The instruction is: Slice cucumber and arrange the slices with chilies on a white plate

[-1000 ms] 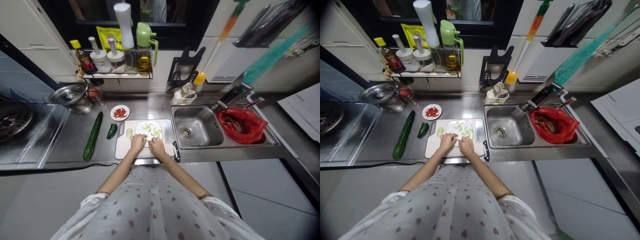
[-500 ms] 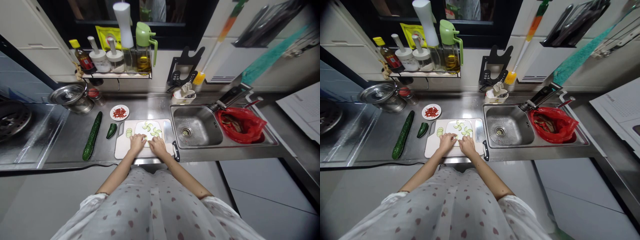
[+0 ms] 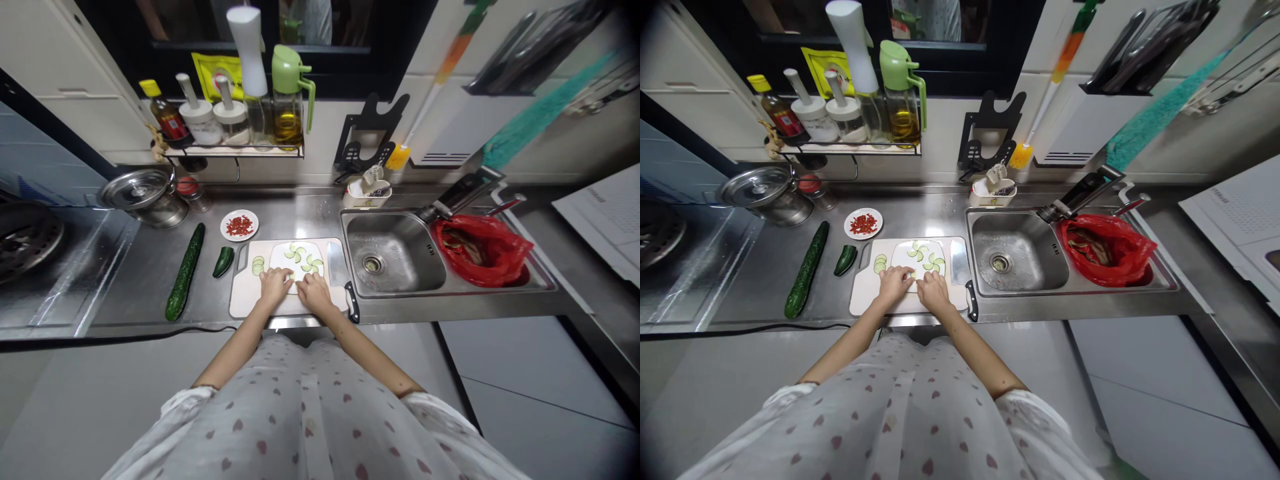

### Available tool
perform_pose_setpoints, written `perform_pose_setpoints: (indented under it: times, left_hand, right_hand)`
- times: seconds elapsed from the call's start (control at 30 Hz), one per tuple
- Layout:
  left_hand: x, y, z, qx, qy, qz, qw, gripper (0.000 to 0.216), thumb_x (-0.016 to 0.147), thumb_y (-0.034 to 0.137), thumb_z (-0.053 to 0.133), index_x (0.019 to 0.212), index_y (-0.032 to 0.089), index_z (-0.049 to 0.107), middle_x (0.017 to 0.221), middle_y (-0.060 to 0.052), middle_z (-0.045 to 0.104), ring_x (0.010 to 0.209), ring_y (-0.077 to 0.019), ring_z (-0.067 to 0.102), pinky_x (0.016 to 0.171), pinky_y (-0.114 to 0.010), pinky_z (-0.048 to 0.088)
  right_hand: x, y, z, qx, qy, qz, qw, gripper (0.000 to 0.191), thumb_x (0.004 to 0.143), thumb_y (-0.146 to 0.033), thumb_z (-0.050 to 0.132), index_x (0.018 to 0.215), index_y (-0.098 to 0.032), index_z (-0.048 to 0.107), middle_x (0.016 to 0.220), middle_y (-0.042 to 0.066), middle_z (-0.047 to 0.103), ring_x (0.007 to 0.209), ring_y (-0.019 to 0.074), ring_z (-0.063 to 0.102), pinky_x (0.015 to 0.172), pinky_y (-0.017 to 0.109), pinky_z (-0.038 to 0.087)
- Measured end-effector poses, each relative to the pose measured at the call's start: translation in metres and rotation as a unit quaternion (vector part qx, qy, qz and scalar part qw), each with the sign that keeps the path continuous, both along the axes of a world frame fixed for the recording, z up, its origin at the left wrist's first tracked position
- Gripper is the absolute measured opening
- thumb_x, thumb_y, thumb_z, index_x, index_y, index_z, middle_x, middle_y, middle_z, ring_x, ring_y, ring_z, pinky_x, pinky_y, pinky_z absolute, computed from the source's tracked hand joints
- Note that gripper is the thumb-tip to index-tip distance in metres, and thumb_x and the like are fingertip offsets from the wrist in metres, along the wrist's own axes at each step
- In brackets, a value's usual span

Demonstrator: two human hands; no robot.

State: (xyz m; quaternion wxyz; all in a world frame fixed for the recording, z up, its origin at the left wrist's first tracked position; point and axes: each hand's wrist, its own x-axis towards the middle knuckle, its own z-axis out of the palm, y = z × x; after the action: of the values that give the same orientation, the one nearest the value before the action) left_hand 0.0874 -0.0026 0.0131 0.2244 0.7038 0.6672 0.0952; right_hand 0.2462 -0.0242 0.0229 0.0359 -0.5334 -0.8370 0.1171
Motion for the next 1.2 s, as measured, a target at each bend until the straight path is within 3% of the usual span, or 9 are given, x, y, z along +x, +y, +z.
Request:
perform_pose_setpoints:
  times: [0.47, 0.97, 1.07, 1.2]
  left_hand:
    - [0.002, 0.002, 0.001, -0.009, 0.002, 0.005, 1.0, 0.027, 0.085, 0.034, 0.057, 0.11, 0.028, 0.068, 0.093, -0.007, 0.066, 0.103, -0.0292, 0.052, 0.091, -0.043, 0.028]
    - [0.006, 0.003, 0.005, -0.008, 0.013, 0.02, 1.0, 0.025, 0.084, 0.036, 0.058, 0.106, 0.028, 0.068, 0.1, -0.008, 0.066, 0.106, -0.0304, 0.05, 0.09, -0.043, 0.029]
    - [0.007, 0.0, 0.004, 0.007, -0.037, 0.05, 0.998, 0.025, 0.081, 0.03, 0.059, 0.105, 0.029, 0.067, 0.093, -0.005, 0.066, 0.102, -0.0269, 0.053, 0.088, -0.041, 0.03]
    - [0.003, -0.007, 0.005, 0.041, -0.11, 0.152, 0.981, 0.022, 0.081, 0.029, 0.055, 0.101, 0.026, 0.064, 0.085, -0.001, 0.064, 0.094, -0.0215, 0.057, 0.088, -0.037, 0.033]
  right_hand:
    - [-0.004, 0.002, 0.004, 0.01, -0.027, 0.014, 0.999, 0.028, 0.094, -0.026, 0.044, 0.098, -0.017, 0.071, 0.1, 0.013, 0.06, 0.096, 0.026, 0.044, 0.078, 0.036, 0.031]
    - [-0.014, 0.017, 0.012, -0.016, -0.049, 0.036, 0.998, 0.03, 0.087, -0.022, 0.05, 0.109, -0.018, 0.07, 0.108, 0.013, 0.059, 0.106, 0.0275, 0.042, 0.089, 0.039, 0.03]
    - [-0.011, 0.018, 0.013, -0.029, -0.035, 0.014, 0.999, 0.029, 0.088, -0.023, 0.048, 0.105, -0.018, 0.071, 0.106, 0.012, 0.06, 0.104, 0.0268, 0.043, 0.088, 0.038, 0.03]
    - [-0.004, 0.017, 0.013, -0.018, 0.01, -0.034, 0.999, 0.028, 0.092, -0.027, 0.045, 0.103, -0.02, 0.071, 0.105, 0.01, 0.062, 0.101, 0.0253, 0.044, 0.084, 0.036, 0.03]
